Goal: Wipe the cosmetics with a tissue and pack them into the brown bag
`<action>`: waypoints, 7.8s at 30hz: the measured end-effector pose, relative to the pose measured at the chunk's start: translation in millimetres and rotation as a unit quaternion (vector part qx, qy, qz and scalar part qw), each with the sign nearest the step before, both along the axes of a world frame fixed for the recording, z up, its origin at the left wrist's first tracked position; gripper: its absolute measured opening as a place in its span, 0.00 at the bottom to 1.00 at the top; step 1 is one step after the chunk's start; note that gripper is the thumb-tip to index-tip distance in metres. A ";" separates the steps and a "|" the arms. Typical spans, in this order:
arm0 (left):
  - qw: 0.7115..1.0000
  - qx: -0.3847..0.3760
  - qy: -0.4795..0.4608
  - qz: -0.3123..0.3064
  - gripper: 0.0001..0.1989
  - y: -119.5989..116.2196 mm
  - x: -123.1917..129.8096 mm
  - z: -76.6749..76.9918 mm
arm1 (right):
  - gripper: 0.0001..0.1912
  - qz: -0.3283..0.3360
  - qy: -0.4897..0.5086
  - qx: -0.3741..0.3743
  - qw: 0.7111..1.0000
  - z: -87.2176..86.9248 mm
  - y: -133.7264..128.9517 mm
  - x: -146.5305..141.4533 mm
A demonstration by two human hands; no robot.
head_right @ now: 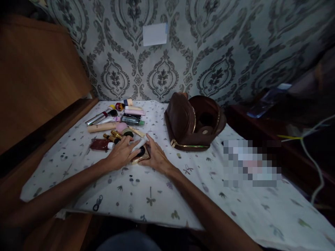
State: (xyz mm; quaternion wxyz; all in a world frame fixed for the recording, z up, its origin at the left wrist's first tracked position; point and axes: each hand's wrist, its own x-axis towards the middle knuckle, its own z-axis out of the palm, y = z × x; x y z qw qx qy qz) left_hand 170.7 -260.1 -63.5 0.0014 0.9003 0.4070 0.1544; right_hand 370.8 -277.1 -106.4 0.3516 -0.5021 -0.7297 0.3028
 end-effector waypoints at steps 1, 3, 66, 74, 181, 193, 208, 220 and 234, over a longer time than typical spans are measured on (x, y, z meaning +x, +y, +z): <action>1.000 0.004 0.010 -0.012 0.23 -0.1 5.2 2.7 | 0.64 -0.004 0.002 -0.003 1.000 0.1 -0.9 0.4; 0.999 0.007 0.017 -0.051 0.22 -4.1 12.6 6.5 | 0.65 -0.005 0.004 0.000 1.000 0.1 -1.2 1.5; 0.997 -0.022 0.071 0.034 0.14 -10.4 29.1 24.3 | 0.63 -0.023 -0.133 0.006 0.991 23.3 -9.5 20.6; 0.989 -0.012 0.057 -0.132 0.15 -37.9 22.2 19.0 | 0.67 0.007 -0.129 0.010 0.992 18.9 -4.0 28.1; 0.968 -0.070 -0.242 -0.018 0.14 -30.0 -36.2 -14.0 | 0.34 -0.009 -0.175 0.133 0.975 9.8 -7.9 16.9; 0.986 -0.082 -0.145 -0.029 0.16 -23.4 -20.6 -21.4 | 0.38 -0.006 -0.209 0.148 0.967 11.6 -8.9 9.2; 0.937 -0.142 -0.316 0.047 0.19 2.1 -34.9 -6.1 | 0.33 0.025 -0.010 0.094 0.995 18.7 -5.7 19.8; 0.897 -0.102 -0.430 0.001 0.15 -7.0 -2.9 4.9 | 0.36 0.065 0.126 0.008 0.990 20.1 -14.8 9.2; 0.910 -0.021 -0.403 -0.093 0.16 -30.5 -0.1 19.1 | 0.32 0.111 0.316 -0.123 0.934 30.5 -18.5 6.2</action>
